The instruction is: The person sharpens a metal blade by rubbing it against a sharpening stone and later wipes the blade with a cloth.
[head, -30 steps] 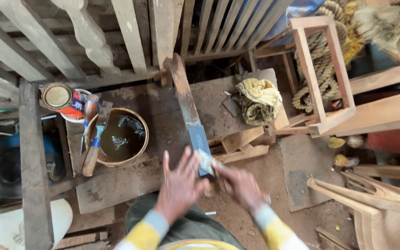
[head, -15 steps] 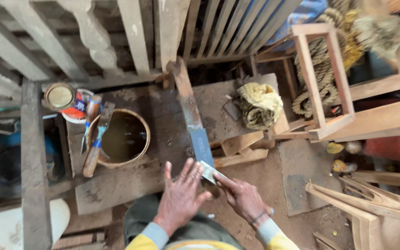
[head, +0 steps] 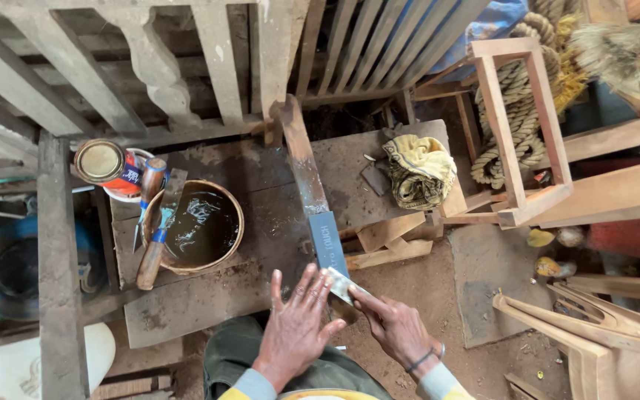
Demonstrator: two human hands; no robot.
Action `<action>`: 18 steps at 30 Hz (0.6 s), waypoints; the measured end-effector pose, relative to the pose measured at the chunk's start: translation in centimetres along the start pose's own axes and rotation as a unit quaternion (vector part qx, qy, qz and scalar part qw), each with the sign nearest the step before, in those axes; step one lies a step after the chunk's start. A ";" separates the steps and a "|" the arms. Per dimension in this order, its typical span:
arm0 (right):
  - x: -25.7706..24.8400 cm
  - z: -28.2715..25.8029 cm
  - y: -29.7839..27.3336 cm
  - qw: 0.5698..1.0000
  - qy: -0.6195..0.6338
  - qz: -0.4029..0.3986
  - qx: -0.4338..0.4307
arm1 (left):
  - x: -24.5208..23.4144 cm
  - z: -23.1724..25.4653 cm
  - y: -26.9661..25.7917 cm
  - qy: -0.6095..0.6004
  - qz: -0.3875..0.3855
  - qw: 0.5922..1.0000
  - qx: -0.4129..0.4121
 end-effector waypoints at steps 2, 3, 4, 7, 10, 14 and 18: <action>-0.2 -0.1 0.8 1.000 -0.001 0.019 -0.021 | 0.8 -1.3 0.9 -0.020 -0.054 0.998 -0.019; -1.5 -1.2 2.4 0.989 0.053 0.078 -0.111 | 1.1 -2.4 1.8 -0.031 -0.082 0.996 -0.028; -3.2 -2.2 3.6 0.964 0.107 0.142 -0.197 | 1.4 -4.1 3.5 -0.013 -0.104 0.994 -0.035; -5.4 -4.2 8.9 0.984 0.082 0.113 -0.111 | 0.9 -8.7 8.6 0.010 -0.063 0.998 -0.028; -5.4 -4.4 8.4 0.980 0.103 0.120 -0.118 | 0.3 -9.0 9.4 -0.005 -0.036 0.999 -0.013; -1.8 -0.5 0.5 0.986 0.094 0.104 -0.095 | 0.1 -2.3 2.0 -0.058 0.044 0.997 0.023; -0.1 1.3 -1.7 0.985 0.109 0.118 -0.065 | 1.1 -0.6 0.1 -0.039 -0.012 0.999 0.033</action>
Point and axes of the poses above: each hand's wrist, its own y-axis towards the middle knuckle, its own x-axis out of the palm, z = x × y, the point moved 5 cm from there along y, towards the middle knuckle, and after that the axes turned 9 degrees about x, right-handed, at the moved point
